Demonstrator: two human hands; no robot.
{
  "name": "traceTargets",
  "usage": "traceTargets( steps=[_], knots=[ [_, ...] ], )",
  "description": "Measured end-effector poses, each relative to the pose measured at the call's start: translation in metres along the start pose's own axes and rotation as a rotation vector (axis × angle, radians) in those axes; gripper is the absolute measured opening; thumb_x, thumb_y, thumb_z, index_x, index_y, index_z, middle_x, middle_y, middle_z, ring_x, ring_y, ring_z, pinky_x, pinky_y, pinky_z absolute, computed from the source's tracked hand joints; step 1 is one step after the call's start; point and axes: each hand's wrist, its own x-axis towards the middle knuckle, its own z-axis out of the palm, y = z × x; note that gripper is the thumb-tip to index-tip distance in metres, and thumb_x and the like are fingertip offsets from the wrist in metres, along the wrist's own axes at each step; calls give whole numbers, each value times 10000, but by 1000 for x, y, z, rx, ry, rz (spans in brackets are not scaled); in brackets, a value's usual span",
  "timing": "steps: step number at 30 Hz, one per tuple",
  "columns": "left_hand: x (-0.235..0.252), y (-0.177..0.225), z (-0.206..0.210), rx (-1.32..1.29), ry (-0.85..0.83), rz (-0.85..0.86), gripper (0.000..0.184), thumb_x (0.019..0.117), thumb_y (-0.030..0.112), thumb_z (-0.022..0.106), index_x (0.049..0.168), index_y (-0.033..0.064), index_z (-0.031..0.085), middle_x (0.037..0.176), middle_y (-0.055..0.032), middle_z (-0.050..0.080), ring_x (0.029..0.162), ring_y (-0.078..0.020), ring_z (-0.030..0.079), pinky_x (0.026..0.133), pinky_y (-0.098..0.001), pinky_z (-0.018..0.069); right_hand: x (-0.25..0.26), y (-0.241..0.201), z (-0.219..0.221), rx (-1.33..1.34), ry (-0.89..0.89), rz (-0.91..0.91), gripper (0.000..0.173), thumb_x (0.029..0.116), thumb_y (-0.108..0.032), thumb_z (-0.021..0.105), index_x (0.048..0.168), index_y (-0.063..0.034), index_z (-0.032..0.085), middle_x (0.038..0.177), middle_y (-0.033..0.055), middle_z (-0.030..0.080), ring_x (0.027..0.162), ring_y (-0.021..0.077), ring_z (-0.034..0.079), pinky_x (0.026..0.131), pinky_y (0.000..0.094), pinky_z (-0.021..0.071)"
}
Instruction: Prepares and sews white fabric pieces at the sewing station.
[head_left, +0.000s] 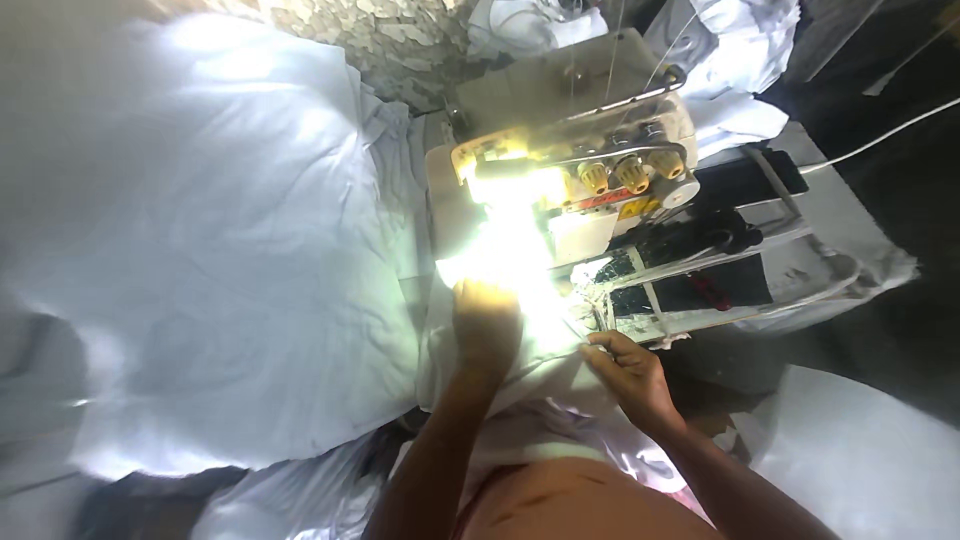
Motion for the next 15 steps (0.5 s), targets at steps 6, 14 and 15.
traceTargets(
  steps=[6, 14, 15],
  knots=[
    [3, 2, 3, 26, 7, -27, 189, 969, 31, 584, 1040, -68, 728, 861, -218, 694, 848, -403, 674, 810, -505, 515, 8, -1, -3, -76, 38, -44, 85, 947, -60, 617, 963, -9, 684, 818, -63, 657, 686, -86, 565, 650, 86, 483],
    [-2, 14, -6, 12, 0, -26, 177, 955, 87, 623, 992, -38, 743, 939, -233, 704, 925, -414, 676, 877, -542, 501, 0, -9, -3, -109, 26, -43, 85, 961, -88, 621, 986, -26, 675, 801, -80, 657, 671, -102, 557, 632, 75, 469],
    [-4, 16, -6, 3, 1, -30, 195, 949, 109, 623, 993, -32, 750, 971, -232, 714, 940, -413, 679, 870, -537, 502, -2, -10, -2, -96, 24, -34, 85, 963, -84, 618, 991, -26, 673, 799, -83, 664, 670, -103, 564, 632, 76, 474]
  ],
)
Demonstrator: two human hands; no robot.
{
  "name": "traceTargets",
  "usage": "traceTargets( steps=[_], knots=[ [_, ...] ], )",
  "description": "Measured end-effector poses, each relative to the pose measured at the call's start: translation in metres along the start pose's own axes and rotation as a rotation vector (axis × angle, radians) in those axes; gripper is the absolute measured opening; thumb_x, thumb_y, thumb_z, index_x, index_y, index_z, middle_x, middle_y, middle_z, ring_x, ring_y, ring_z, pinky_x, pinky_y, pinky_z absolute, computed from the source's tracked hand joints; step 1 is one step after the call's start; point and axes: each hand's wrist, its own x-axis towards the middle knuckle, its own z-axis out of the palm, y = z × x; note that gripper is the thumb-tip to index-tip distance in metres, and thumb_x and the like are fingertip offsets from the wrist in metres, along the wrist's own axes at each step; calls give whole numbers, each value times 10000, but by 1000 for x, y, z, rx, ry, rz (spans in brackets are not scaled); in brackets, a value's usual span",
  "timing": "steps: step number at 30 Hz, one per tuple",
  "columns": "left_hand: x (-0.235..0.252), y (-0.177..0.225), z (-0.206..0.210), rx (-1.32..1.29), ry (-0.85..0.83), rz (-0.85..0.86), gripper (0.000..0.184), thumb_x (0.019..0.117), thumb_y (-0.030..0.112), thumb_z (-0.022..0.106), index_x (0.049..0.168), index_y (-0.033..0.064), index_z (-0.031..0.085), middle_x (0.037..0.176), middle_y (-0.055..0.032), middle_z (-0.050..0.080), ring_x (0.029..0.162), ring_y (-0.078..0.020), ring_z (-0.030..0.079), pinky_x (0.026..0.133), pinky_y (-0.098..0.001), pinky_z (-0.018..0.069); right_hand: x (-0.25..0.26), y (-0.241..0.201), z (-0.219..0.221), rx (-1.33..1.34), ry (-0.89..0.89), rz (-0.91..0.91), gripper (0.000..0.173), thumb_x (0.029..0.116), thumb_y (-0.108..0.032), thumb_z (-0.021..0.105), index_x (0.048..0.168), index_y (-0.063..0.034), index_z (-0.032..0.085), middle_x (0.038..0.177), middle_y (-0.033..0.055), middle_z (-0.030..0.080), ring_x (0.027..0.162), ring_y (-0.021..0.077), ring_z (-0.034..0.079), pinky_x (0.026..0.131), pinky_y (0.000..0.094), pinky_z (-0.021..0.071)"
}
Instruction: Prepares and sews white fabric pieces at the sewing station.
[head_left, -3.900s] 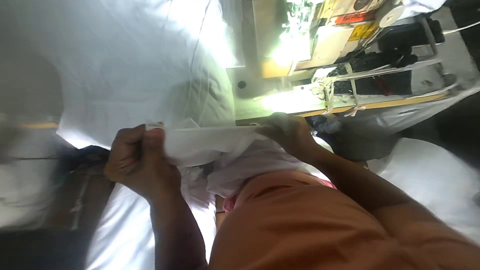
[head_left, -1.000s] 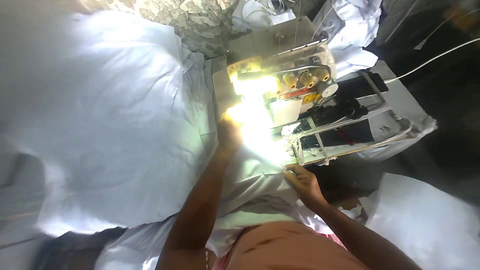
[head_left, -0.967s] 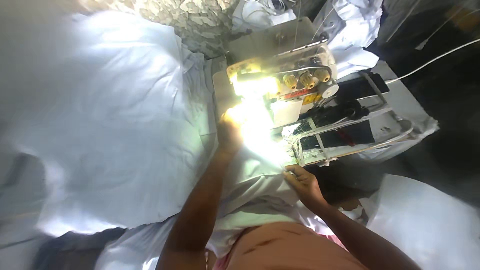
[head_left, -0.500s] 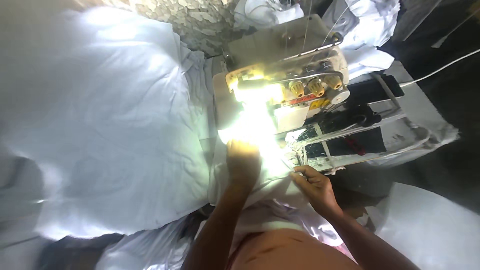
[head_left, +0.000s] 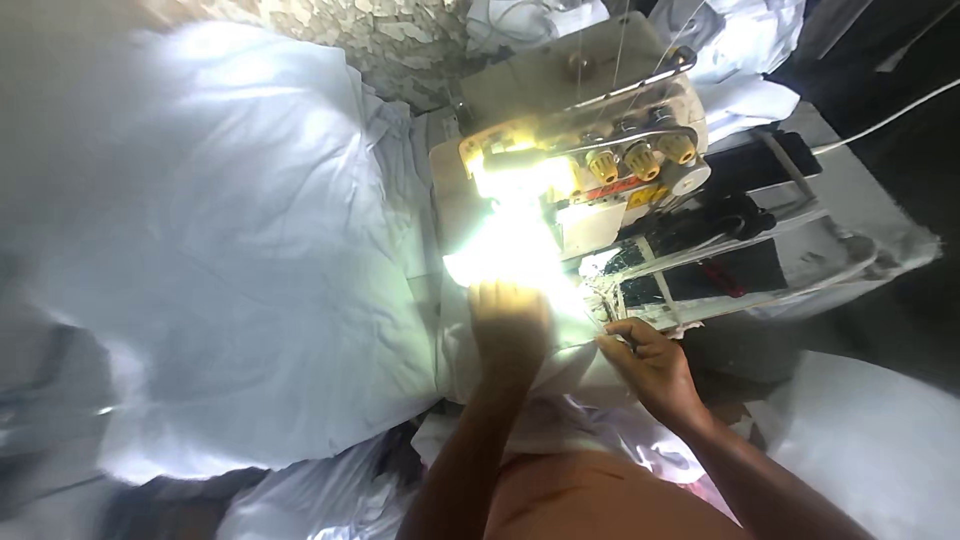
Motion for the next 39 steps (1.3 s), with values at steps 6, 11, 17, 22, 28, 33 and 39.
traceTargets(
  steps=[6, 11, 17, 22, 28, 33, 39],
  knots=[
    [-1, -2, 7, 27, 3, 3, 234, 976, 173, 613, 954, -8, 761, 950, -219, 710, 939, -403, 682, 894, -533, 504, -4, -3, 15, 153, 32, 72, 60, 943, -28, 611, 965, -43, 665, 792, -87, 660, 646, -75, 568, 615, 95, 485],
    [8, -12, 14, 12, -24, -37, 238, 997, 123, 576, 1051, -31, 751, 910, -224, 709, 914, -423, 680, 960, -564, 475, 2, -4, 29, 148, 53, 71, 70, 930, 0, 613, 947, -37, 670, 752, -87, 627, 616, -72, 539, 589, 101, 467],
    [38, -67, 17, -226, -135, -69, 388, 941, -37, 498, 1304, -149, 575, 1354, -305, 609, 1343, -429, 546, 1207, -524, 298, 18, -10, 48, 168, 45, 52, 81, 927, 20, 618, 970, -1, 683, 819, -49, 659, 666, -64, 573, 632, 112, 499],
    [72, -112, 24, -372, -250, 101, 418, 924, -49, 555, 1339, -94, 555, 1397, -295, 571, 1378, -436, 500, 1223, -602, 207, 38, -12, 55, 72, 25, -19, 102, 975, -39, 592, 1014, -22, 684, 772, -56, 628, 609, -61, 516, 574, 120, 454],
    [107, -123, 30, -333, -302, 35, 382, 1057, 111, 515, 1393, -70, 517, 1465, -295, 511, 1433, -436, 431, 1200, -580, 276, 62, -18, 60, -53, 73, -145, 116, 992, -70, 586, 1039, -24, 681, 733, -3, 604, 560, -8, 495, 511, 151, 427],
    [133, -118, 17, -301, -462, -141, 463, 1070, 90, 414, 1524, 4, 440, 1627, -222, 344, 1535, -400, 264, 1232, -553, 205, 85, -24, 68, -139, 160, -215, 83, 938, -7, 617, 1012, 4, 651, 754, 27, 588, 595, 2, 492, 552, 146, 427],
    [151, -128, 19, -258, -469, -134, 467, 1074, 93, 432, 1532, 0, 417, 1655, -172, 314, 1552, -403, 209, 1232, -587, 169, 117, -22, 76, -114, 255, -201, 107, 911, -8, 592, 932, 2, 696, 727, -36, 624, 650, -53, 536, 639, 144, 456]
  ],
)
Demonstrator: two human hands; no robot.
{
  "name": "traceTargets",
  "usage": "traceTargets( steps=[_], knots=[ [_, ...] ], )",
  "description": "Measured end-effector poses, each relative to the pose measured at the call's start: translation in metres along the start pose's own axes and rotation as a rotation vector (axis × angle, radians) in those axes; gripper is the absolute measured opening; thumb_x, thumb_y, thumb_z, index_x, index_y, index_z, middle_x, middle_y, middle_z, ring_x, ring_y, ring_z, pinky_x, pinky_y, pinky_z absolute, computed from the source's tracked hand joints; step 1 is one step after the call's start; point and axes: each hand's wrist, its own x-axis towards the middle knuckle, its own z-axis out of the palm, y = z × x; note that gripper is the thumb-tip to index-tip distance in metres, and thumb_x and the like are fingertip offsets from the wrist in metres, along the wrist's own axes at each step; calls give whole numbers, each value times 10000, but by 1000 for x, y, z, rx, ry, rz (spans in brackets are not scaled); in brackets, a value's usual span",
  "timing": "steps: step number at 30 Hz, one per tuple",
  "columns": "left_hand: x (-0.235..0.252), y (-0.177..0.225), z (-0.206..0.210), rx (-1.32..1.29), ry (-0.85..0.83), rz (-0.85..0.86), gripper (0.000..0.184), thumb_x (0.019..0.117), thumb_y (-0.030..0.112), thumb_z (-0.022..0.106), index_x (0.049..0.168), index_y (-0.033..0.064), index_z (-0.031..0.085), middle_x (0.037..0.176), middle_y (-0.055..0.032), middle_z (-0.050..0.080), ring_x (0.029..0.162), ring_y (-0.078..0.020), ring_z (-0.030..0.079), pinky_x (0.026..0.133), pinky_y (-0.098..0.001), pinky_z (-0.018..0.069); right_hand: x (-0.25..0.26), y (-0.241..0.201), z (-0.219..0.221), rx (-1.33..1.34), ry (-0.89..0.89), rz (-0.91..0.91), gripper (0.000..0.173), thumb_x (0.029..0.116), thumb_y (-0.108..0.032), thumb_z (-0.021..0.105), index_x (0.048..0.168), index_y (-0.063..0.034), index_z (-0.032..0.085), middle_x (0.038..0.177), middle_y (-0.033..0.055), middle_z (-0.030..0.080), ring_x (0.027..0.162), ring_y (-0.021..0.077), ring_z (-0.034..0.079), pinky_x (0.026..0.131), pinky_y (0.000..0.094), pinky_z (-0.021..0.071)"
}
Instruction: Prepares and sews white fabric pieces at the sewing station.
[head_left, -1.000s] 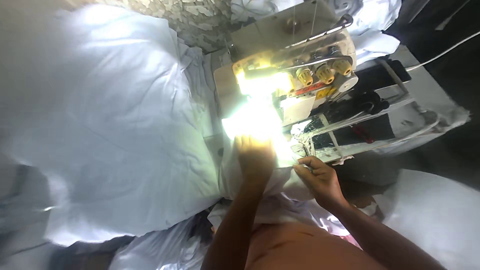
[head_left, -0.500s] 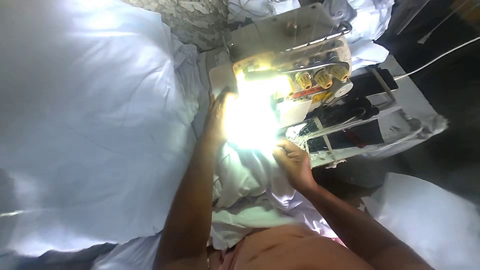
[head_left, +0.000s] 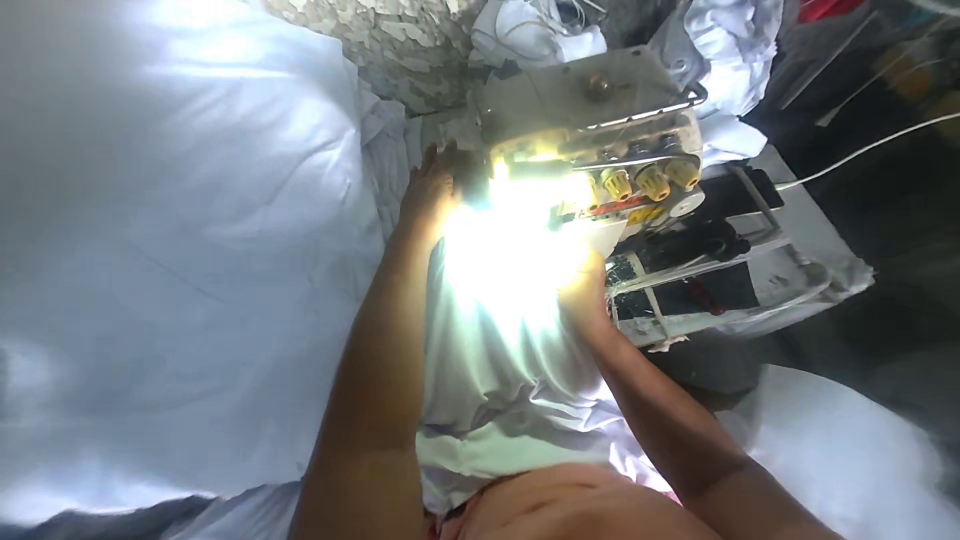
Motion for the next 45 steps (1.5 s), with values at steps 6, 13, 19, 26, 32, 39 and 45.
traceTargets(
  steps=[6, 13, 19, 26, 32, 39, 45],
  knots=[
    [3, -5, 4, 92, 95, -48, 453, 1067, 120, 447, 1517, 69, 468, 1606, -187, 400, 1518, -405, 307, 1211, -617, 209, 1, -7, -1, -127, -38, 64, 162, 920, 29, 585, 1049, 68, 675, 843, 119, 676, 755, 109, 626, 734, 297, 524],
    [-173, -12, 56, -154, 543, 140, 473, 1098, 261, 387, 1445, -37, 504, 1587, -227, 406, 1521, -373, 307, 1252, -494, 235, 6, -3, -32, 228, -268, 373, 97, 983, 9, 570, 1060, -10, 627, 741, -44, 582, 627, -23, 513, 612, 153, 453],
    [-342, -13, 197, -406, 502, -340, 963, 887, 379, 736, 1478, -212, 259, 1554, -443, 241, 1503, -451, 275, 1230, -458, 262, -34, 12, -84, 254, -487, 530, 122, 991, -76, 521, 1037, -117, 627, 701, -14, 579, 547, 33, 518, 503, 197, 450],
    [-309, -10, 133, -656, -261, -659, 404, 975, 123, 685, 1310, -77, 581, 1263, -188, 658, 1188, -186, 627, 1056, -345, 485, -53, 16, -104, 410, -583, 679, 193, 962, -113, 493, 1099, -144, 625, 773, -8, 651, 603, 38, 613, 530, 214, 527],
    [-359, -43, -75, -267, 50, -582, 566, 931, 151, 713, 1394, -103, 509, 1323, -273, 597, 1212, -287, 590, 1040, -490, 474, -42, -14, -113, 585, -298, 599, 135, 977, -14, 481, 962, -133, 545, 734, -32, 661, 642, 53, 652, 603, 239, 572],
    [-261, -133, -183, 454, 426, -407, 366, 1072, 79, 443, 1399, -71, 512, 1375, -370, 537, 1303, -541, 511, 1078, -692, 368, -124, -3, -36, 419, -331, 511, 203, 1011, -49, 579, 1184, -89, 481, 717, 15, 568, 571, 58, 525, 551, 248, 476],
    [-166, -13, -72, 134, 353, 26, 322, 1033, 83, 536, 1286, -89, 638, 1458, -379, 473, 1417, -553, 383, 1177, -641, 279, -107, 5, -35, 299, -376, 555, 340, 1051, -77, 483, 1390, -60, 474, 1027, 106, 655, 795, 127, 608, 722, 333, 527]
  ],
)
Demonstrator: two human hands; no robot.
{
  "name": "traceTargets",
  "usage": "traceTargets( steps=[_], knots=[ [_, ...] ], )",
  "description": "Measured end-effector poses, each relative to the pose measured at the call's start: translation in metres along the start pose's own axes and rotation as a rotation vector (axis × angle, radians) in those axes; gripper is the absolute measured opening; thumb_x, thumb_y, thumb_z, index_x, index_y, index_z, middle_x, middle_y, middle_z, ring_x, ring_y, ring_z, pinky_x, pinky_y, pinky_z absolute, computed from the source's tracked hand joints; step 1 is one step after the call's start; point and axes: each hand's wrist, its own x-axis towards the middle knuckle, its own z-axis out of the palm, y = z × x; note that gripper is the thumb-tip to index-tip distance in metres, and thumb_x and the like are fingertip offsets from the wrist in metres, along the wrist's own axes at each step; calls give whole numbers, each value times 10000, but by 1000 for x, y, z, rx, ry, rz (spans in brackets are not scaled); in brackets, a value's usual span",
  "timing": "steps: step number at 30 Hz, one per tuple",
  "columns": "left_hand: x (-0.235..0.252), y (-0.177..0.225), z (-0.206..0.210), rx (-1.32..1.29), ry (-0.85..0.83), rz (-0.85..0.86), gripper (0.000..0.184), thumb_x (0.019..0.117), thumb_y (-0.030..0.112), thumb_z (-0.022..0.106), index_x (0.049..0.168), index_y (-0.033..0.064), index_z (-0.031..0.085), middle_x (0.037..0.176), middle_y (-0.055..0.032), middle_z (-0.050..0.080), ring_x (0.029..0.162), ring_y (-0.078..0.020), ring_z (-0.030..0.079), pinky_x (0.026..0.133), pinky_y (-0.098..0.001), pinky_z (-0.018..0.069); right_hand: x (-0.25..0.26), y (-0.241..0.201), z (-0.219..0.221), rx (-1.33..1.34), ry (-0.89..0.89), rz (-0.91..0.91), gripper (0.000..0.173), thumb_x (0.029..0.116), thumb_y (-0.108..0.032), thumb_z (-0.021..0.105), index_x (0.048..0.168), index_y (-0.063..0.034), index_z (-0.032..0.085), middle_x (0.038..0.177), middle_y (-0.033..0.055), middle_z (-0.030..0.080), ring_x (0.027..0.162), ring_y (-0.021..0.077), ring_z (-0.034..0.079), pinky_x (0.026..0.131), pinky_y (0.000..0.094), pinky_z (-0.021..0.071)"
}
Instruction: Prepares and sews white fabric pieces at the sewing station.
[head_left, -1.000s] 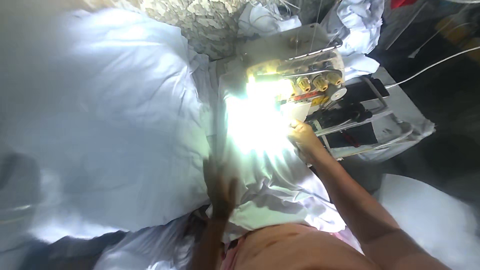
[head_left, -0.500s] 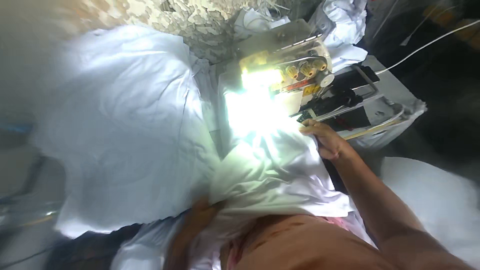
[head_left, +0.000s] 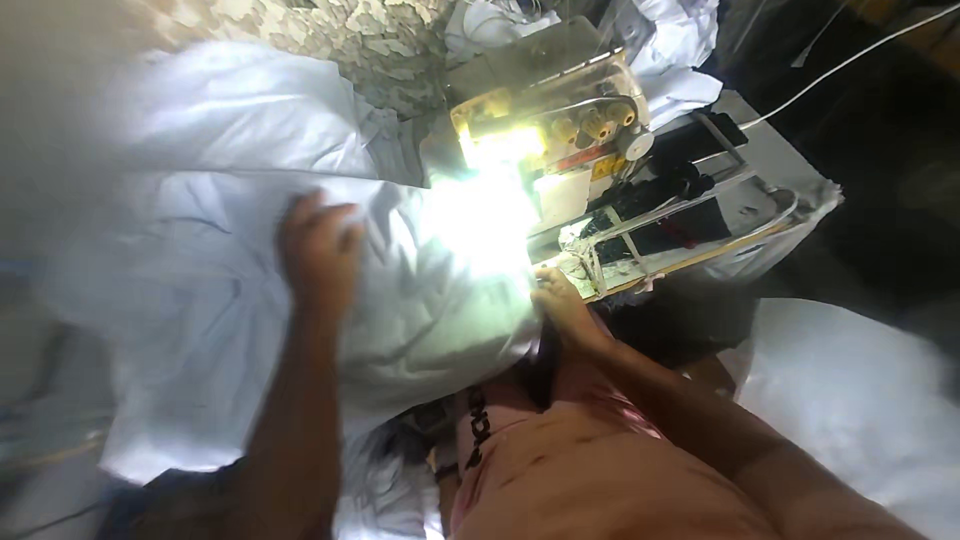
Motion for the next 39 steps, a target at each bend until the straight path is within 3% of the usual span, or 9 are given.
traceTargets(
  steps=[3, 7, 13, 20, 24, 26, 29, 33, 39],
  knots=[
    [-5, 43, 63, -157, -20, 34, 269, 999, 146, 609, 1141, -55, 719, 1328, -295, 614, 1295, -458, 547, 1091, -587, 404, 33, -13, 5, 144, -4, 60, 205, 1061, -158, 527, 1178, 1, 585, 876, 47, 634, 738, 74, 603, 699, 262, 522],
    [-12, 68, 105, -116, 56, -55, 299, 926, 178, 710, 1068, -86, 700, 1270, -310, 618, 1297, -489, 516, 1043, -629, 392, 47, -34, 15, 266, 114, -12, 124, 1046, -106, 532, 978, -37, 611, 752, -21, 592, 647, 30, 568, 630, 206, 500],
    [-3, 63, 106, -151, -20, -88, 250, 937, 156, 679, 982, -90, 689, 1286, -315, 606, 1402, -481, 416, 1131, -620, 302, 51, -35, 8, 239, 203, -146, 48, 984, -25, 579, 1030, -32, 590, 789, -15, 596, 653, 14, 567, 622, 178, 497],
    [-4, 55, 93, -186, -19, 2, 203, 919, 109, 678, 896, -92, 667, 1172, -302, 647, 1356, -473, 461, 1147, -588, 300, 27, -9, -8, 9, 140, -293, 82, 992, -87, 623, 1008, -18, 663, 800, -14, 655, 665, -15, 591, 633, 155, 506],
    [-7, 64, 96, -79, -26, -16, 222, 938, 131, 681, 1010, -78, 684, 1312, -307, 599, 1408, -500, 405, 1137, -635, 290, 17, -3, -7, -158, 132, -375, 141, 1043, -175, 579, 1034, -58, 657, 790, 23, 622, 620, 34, 552, 573, 187, 474],
    [-6, 80, 94, -36, -7, 21, 255, 927, 133, 702, 1085, -67, 697, 1296, -302, 613, 1316, -493, 496, 1055, -613, 376, 20, 5, -4, -158, 166, -390, 125, 1029, -173, 604, 990, -61, 644, 786, 15, 618, 626, 20, 553, 580, 174, 476],
    [-3, 106, 101, 4, -8, 82, 297, 926, 222, 724, 1044, -49, 738, 1016, -283, 687, 1043, -480, 636, 898, -589, 480, 20, 9, -3, -180, 177, -414, 158, 1037, -179, 596, 983, -40, 648, 796, 17, 621, 649, 1, 555, 609, 161, 478],
    [11, 135, 115, 144, -23, 91, 254, 988, 200, 647, 916, -27, 735, 830, -235, 705, 864, -444, 684, 803, -568, 482, 22, 4, -10, -297, 162, -421, 256, 1074, -241, 525, 976, -35, 642, 747, 35, 592, 621, 56, 546, 591, 223, 472],
    [13, 166, 113, -299, -287, 186, 255, 1037, 202, 585, 1094, -22, 691, 1003, -190, 702, 911, -337, 701, 792, -507, 538, 15, 9, -16, -180, 46, -341, 193, 1073, -179, 493, 1029, -28, 605, 671, 33, 519, 525, 72, 482, 484, 235, 439]
  ],
)
